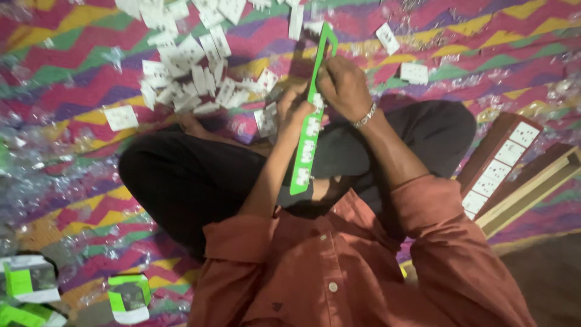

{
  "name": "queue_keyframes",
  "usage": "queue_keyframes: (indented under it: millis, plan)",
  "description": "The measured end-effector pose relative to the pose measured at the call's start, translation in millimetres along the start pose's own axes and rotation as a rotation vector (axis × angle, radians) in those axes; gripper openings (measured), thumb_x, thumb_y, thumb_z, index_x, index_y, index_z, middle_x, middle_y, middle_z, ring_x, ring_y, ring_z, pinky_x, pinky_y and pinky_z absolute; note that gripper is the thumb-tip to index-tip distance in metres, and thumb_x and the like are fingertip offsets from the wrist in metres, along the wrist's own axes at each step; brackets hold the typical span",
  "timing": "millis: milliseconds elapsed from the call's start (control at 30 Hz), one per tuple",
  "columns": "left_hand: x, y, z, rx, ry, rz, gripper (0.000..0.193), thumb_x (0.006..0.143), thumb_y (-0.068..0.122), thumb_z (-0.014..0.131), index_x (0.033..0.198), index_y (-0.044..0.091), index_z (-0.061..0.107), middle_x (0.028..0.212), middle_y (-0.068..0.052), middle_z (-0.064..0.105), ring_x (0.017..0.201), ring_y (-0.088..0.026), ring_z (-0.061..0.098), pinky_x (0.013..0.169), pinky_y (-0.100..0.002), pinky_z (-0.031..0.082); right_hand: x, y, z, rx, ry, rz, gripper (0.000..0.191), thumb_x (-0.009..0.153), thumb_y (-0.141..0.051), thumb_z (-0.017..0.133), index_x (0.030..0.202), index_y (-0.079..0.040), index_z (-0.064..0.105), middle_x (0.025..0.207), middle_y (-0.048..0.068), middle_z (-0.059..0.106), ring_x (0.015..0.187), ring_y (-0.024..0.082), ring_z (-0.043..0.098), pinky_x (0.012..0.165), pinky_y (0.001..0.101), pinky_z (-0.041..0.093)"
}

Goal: The person sits on the floor and assembles electrical socket strips by inserting white socket modules into red and green plastic housings. They handle multiple socket modules and housings, aligning and pressing the modules into place.

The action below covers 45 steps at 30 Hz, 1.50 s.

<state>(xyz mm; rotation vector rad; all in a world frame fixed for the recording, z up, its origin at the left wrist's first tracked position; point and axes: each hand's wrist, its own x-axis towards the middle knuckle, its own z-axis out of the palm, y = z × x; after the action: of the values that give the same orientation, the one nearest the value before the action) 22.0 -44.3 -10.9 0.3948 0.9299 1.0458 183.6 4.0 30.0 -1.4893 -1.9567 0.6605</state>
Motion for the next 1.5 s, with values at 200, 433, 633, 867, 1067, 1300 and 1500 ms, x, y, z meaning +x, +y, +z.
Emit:
queue_keyframes:
  millis: [200, 433, 633, 867, 1067, 1300, 1500]
  plan:
    - [5, 7, -2, -0.028, 0.004, 0.006, 0.044, 0.082, 0.004, 0.062, 0.126, 0.0, 0.061, 0.096, -0.013, 0.063, 0.075, -0.021, 0.066, 0.068, -0.041, 0.066, 6, -9, -5, 0.094, -0.068, -0.03, 0.025, 0.089, -0.019, 0.065, 0.1, 0.003, 0.061, 0.08, 0.02, 0.056, 0.07, 0.038, 0.059, 0.063, 0.0474, 0.047]
    - [6, -2, -4, -0.02, -0.025, -0.035, 0.048, 0.081, 0.005, 0.063, 0.13, 0.003, 0.06, 0.094, -0.014, 0.063, 0.07, -0.024, 0.067, 0.064, -0.042, 0.065, 0, -6, 4, 0.037, 0.051, -0.008, 0.02, 0.098, -0.018, 0.062, 0.093, 0.001, 0.058, 0.083, 0.018, 0.058, 0.079, 0.038, 0.06, 0.071, 0.0476, 0.048]
    - [5, 17, 3, 0.017, -0.031, 0.086, 0.061, 0.08, 0.006, 0.062, 0.14, 0.008, 0.05, 0.107, -0.011, 0.067, 0.078, -0.019, 0.068, 0.062, -0.039, 0.065, 15, -63, -45, 0.016, 0.148, 0.09, 0.019, 0.095, -0.022, 0.072, 0.092, -0.003, 0.071, 0.084, 0.015, 0.068, 0.075, 0.03, 0.068, 0.067, 0.0423, 0.052]
    - [-14, 61, 16, 0.171, 0.086, 0.118, 0.086, 0.083, 0.013, 0.058, 0.165, 0.013, 0.033, 0.09, -0.009, 0.052, 0.062, -0.013, 0.05, 0.05, -0.026, 0.047, -27, -234, -206, 0.127, 0.208, -0.664, 0.019, 0.09, -0.01, 0.075, 0.104, 0.002, 0.068, 0.097, 0.014, 0.07, 0.084, 0.03, 0.069, 0.077, 0.0391, 0.053]
    - [-29, 128, 41, 0.514, -0.135, 0.608, 0.089, 0.076, 0.002, 0.062, 0.162, 0.007, 0.039, 0.143, -0.016, 0.051, 0.122, -0.023, 0.054, 0.096, -0.033, 0.053, -57, -308, -257, 0.387, 0.137, -0.901, 0.019, 0.095, -0.016, 0.075, 0.101, 0.001, 0.068, 0.094, 0.013, 0.07, 0.082, 0.029, 0.069, 0.076, 0.0402, 0.053]
    - [-37, 194, 65, 1.336, -0.086, 1.096, 0.083, 0.065, 0.013, 0.079, 0.144, 0.012, 0.056, 0.145, -0.027, 0.046, 0.125, -0.044, 0.048, 0.108, -0.054, 0.043, -67, -284, -242, 0.525, 0.094, -0.951, 0.023, 0.101, -0.022, 0.076, 0.099, 0.0, 0.069, 0.091, 0.013, 0.07, 0.08, 0.029, 0.069, 0.076, 0.0414, 0.052]
    - [-26, 180, 27, 1.715, -0.196, 1.008, 0.088, 0.056, 0.029, 0.095, 0.138, 0.022, 0.063, 0.145, -0.02, 0.048, 0.125, -0.041, 0.05, 0.096, -0.056, 0.044, -47, -202, -221, 0.138, 0.081, -0.396, 0.029, 0.105, -0.028, 0.076, 0.097, -0.001, 0.069, 0.088, 0.013, 0.069, 0.079, 0.028, 0.069, 0.075, 0.0424, 0.052]
